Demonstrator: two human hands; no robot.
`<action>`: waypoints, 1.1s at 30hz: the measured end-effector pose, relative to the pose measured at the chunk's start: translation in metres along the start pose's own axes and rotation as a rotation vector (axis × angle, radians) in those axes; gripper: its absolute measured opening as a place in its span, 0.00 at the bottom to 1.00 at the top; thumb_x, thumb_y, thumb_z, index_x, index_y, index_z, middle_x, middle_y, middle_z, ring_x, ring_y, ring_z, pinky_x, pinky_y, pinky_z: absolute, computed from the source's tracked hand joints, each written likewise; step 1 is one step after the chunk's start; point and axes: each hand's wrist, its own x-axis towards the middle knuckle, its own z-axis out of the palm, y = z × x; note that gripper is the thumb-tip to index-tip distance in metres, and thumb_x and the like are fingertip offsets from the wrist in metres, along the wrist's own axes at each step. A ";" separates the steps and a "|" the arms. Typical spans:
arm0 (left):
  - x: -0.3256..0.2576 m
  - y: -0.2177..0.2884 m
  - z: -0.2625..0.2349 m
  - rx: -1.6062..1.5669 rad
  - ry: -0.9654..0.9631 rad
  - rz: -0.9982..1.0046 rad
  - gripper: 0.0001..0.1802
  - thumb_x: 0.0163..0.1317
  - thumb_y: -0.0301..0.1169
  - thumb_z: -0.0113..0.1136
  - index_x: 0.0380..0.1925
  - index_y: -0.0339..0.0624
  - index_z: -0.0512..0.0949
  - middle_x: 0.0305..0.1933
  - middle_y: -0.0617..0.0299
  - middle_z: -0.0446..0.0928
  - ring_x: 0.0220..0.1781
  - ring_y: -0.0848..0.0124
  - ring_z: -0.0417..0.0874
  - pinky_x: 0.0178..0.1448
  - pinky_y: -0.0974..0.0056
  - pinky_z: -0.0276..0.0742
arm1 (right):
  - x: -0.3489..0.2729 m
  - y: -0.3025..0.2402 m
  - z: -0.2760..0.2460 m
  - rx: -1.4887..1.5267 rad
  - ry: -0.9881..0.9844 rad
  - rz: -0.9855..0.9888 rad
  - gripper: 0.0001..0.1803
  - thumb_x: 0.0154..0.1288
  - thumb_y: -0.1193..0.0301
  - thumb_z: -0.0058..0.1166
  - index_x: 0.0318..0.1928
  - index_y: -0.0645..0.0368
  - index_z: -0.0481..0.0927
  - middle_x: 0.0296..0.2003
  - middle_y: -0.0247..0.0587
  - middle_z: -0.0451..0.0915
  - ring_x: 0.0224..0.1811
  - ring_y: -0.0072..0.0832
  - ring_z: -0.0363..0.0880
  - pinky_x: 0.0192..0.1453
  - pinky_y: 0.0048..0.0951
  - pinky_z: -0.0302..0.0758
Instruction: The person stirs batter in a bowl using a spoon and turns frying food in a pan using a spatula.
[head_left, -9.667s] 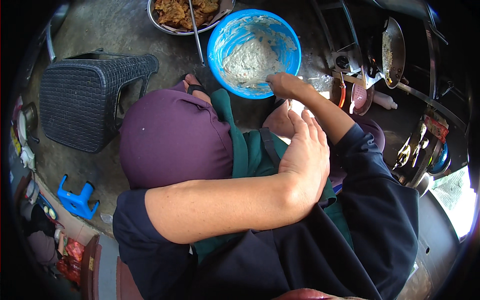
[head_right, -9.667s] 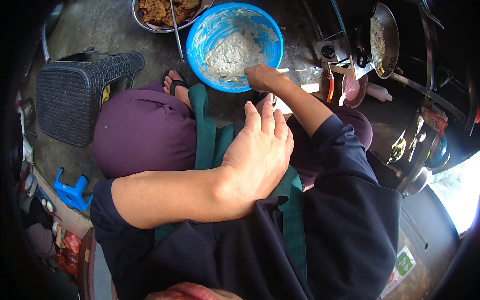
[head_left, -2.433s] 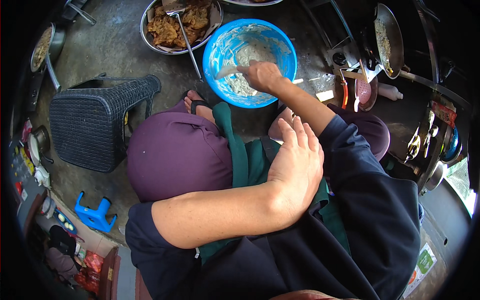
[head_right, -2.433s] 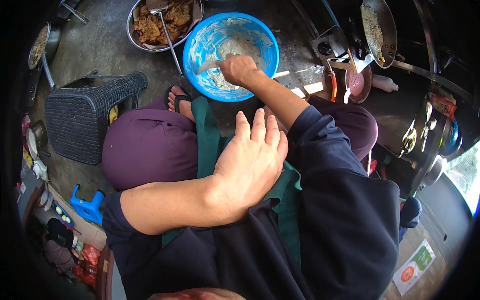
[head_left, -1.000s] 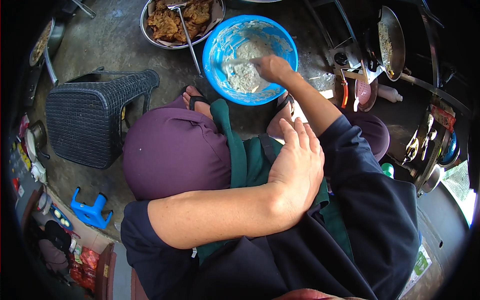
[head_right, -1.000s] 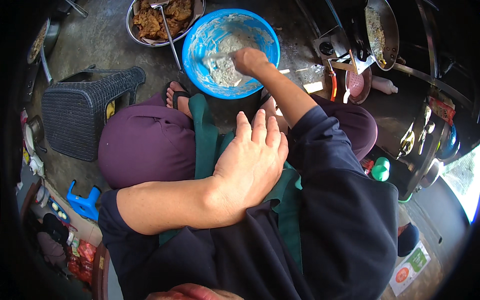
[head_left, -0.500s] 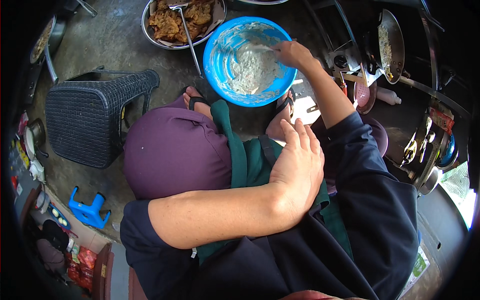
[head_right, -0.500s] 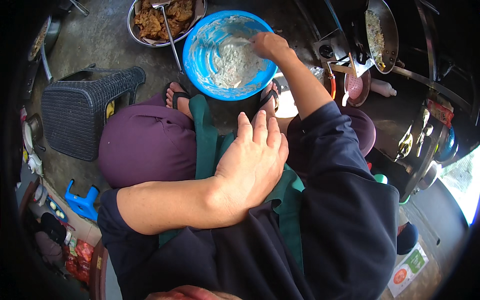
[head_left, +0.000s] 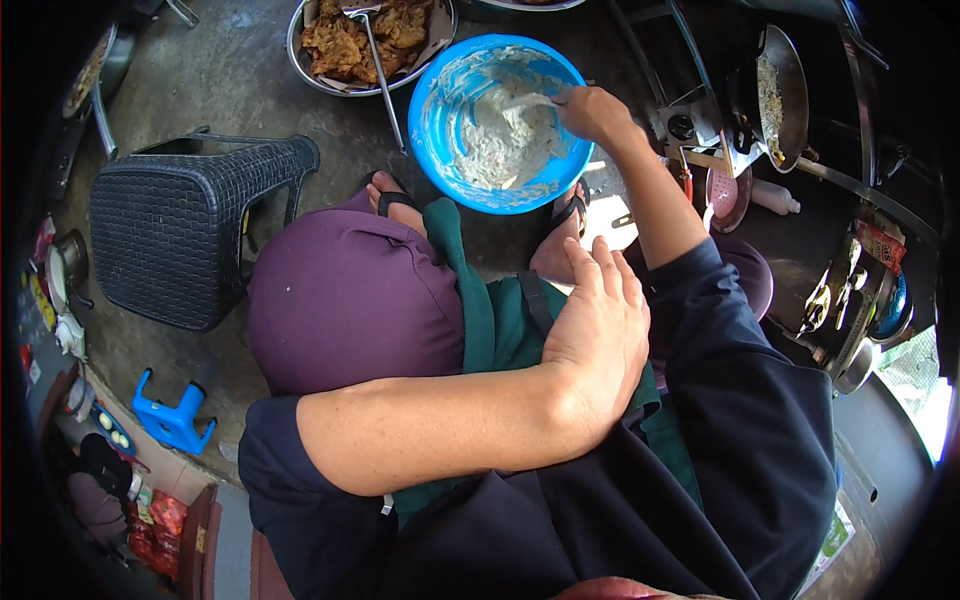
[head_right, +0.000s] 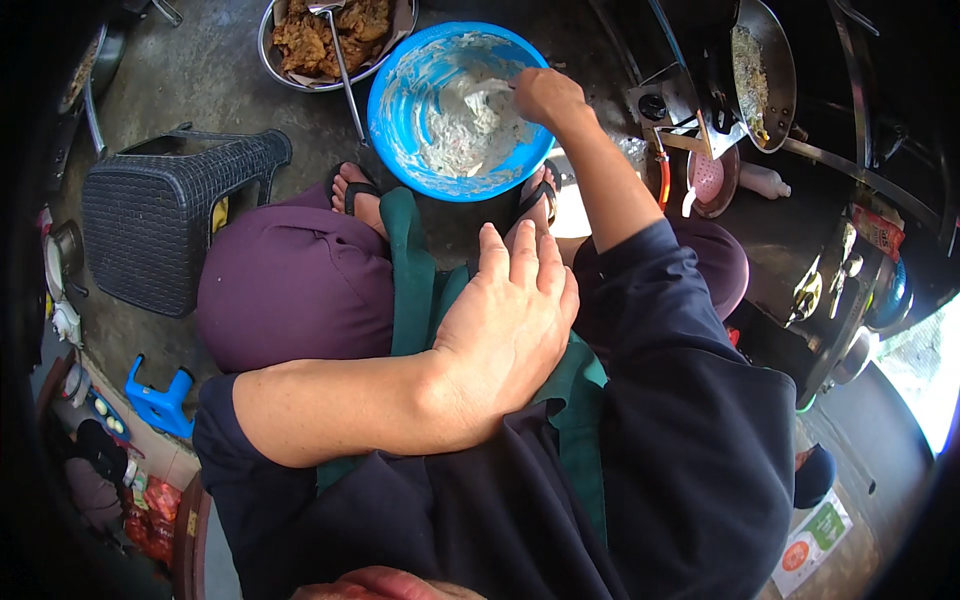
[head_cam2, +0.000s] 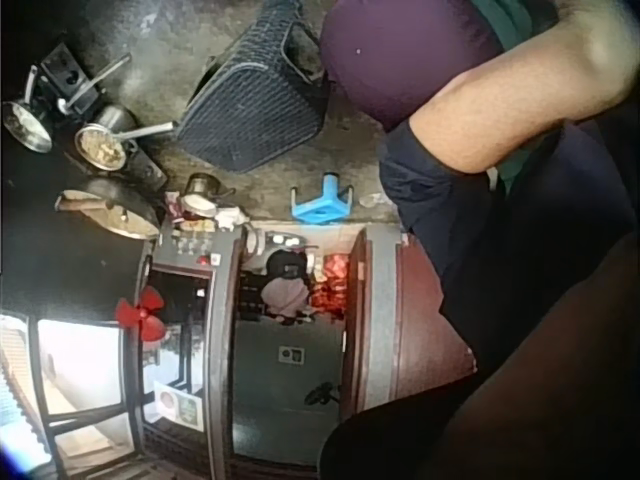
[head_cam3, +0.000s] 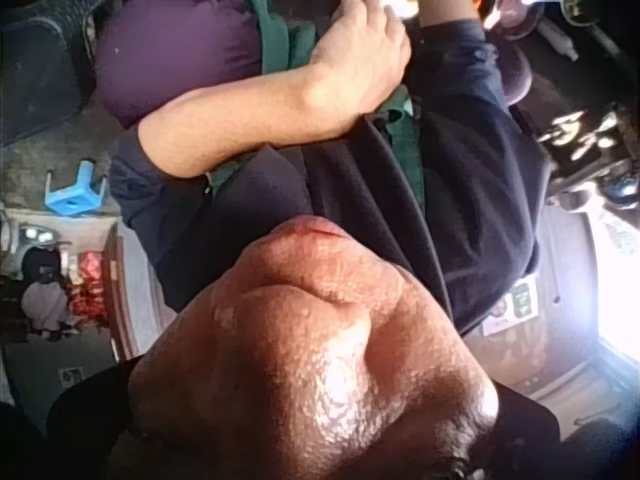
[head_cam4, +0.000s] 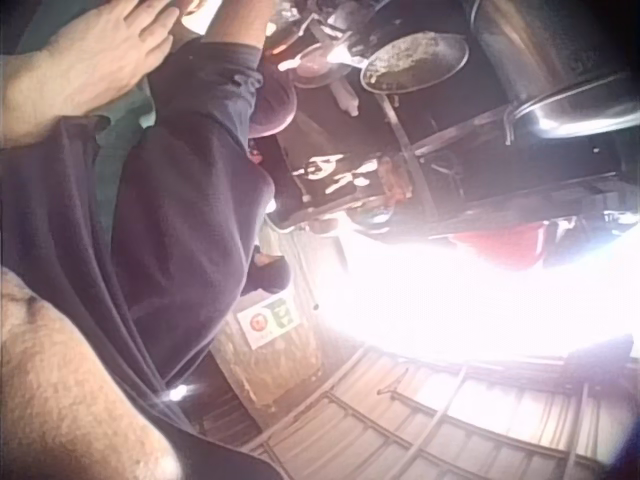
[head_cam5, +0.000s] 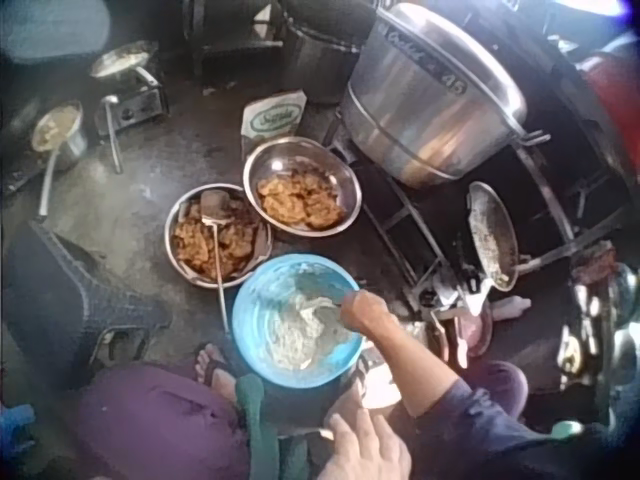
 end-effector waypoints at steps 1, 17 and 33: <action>0.002 0.001 -0.001 0.005 0.007 0.006 0.26 0.64 0.38 0.46 0.59 0.36 0.68 0.63 0.41 0.66 0.67 0.49 0.65 0.64 0.41 0.63 | 0.010 0.004 0.007 -0.002 0.008 0.008 0.18 0.62 0.67 0.43 0.49 0.45 0.82 0.48 0.50 0.79 0.53 0.44 0.77 0.57 0.40 0.73; 0.004 0.000 0.002 -0.008 0.007 0.003 0.26 0.65 0.38 0.45 0.59 0.35 0.68 0.64 0.42 0.66 0.67 0.48 0.65 0.64 0.42 0.62 | 0.028 -0.018 0.027 0.030 0.221 -0.240 0.17 0.63 0.65 0.44 0.49 0.40 0.82 0.46 0.49 0.79 0.49 0.46 0.78 0.52 0.41 0.75; 0.002 0.000 0.002 -0.007 0.000 -0.003 0.26 0.64 0.38 0.45 0.59 0.35 0.68 0.64 0.42 0.66 0.67 0.48 0.65 0.64 0.42 0.63 | 0.003 -0.013 0.037 0.049 0.134 -0.120 0.18 0.62 0.72 0.39 0.50 0.54 0.77 0.44 0.60 0.79 0.50 0.51 0.78 0.53 0.46 0.74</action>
